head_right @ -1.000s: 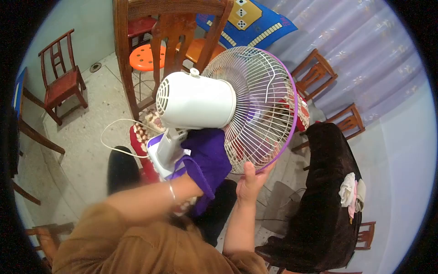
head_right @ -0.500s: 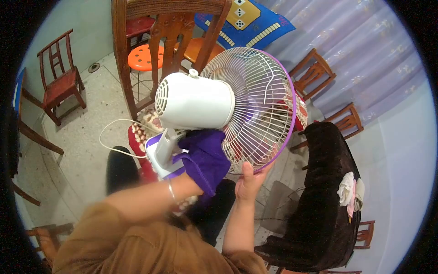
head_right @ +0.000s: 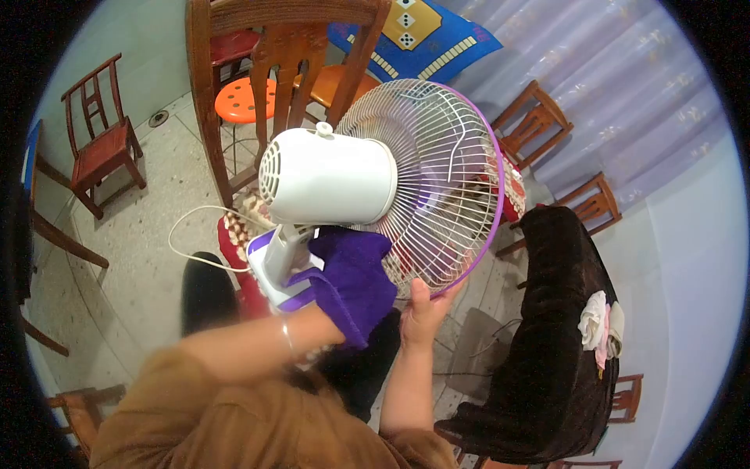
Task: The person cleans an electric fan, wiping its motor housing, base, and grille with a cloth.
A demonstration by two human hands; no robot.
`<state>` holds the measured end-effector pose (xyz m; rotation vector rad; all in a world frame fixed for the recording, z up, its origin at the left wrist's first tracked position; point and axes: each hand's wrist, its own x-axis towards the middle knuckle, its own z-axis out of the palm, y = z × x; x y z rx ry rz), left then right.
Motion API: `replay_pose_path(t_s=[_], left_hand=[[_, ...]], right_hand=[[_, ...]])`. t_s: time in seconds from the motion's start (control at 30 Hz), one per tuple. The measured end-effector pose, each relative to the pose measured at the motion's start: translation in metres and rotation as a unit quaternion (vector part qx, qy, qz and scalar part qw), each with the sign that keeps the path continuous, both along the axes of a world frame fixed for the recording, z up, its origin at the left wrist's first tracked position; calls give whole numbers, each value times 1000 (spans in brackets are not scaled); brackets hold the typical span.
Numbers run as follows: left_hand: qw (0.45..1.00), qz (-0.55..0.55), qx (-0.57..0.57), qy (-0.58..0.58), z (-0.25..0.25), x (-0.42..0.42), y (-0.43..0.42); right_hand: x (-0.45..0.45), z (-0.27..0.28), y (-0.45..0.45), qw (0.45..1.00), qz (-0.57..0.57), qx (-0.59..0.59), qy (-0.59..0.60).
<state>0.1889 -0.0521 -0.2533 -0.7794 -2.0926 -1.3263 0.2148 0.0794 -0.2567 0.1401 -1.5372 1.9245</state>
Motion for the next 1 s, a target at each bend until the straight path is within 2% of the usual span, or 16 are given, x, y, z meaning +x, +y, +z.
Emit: replay_pose_path(t_s=[0.23,0.27,0.43,0.53,0.6,0.7,0.8,0.9,1.0], left_hand=[[998,-40,-43,24,-1,4,9],[998,-50,-36,18,-5,11,13],[987,-153,28,-48,-37,65,16],[990,-116,48,-65,-34,49,16],[995,-78,23,-64,-20,22,10],[990,-92,-104,-35,17,-7,-26],[963,-83,-257,-6,40,6,-28],[968,-85,-232,35,23,5,-13],[982,-31,-186,-31,25,-6,-25]], right_hand=[[1,9,-6,1000,-5,1,-28],[2,10,-6,999,-30,29,-34],[5,11,-6,999,-17,40,-21],[6,14,-5,1000,-3,21,-23],[4,10,-6,1000,5,-6,-8],[3,11,-10,1000,8,-24,-4],[2,10,-11,999,14,-31,-4],[4,10,-8,999,17,-31,-12],[4,12,-10,999,9,-34,-19]])
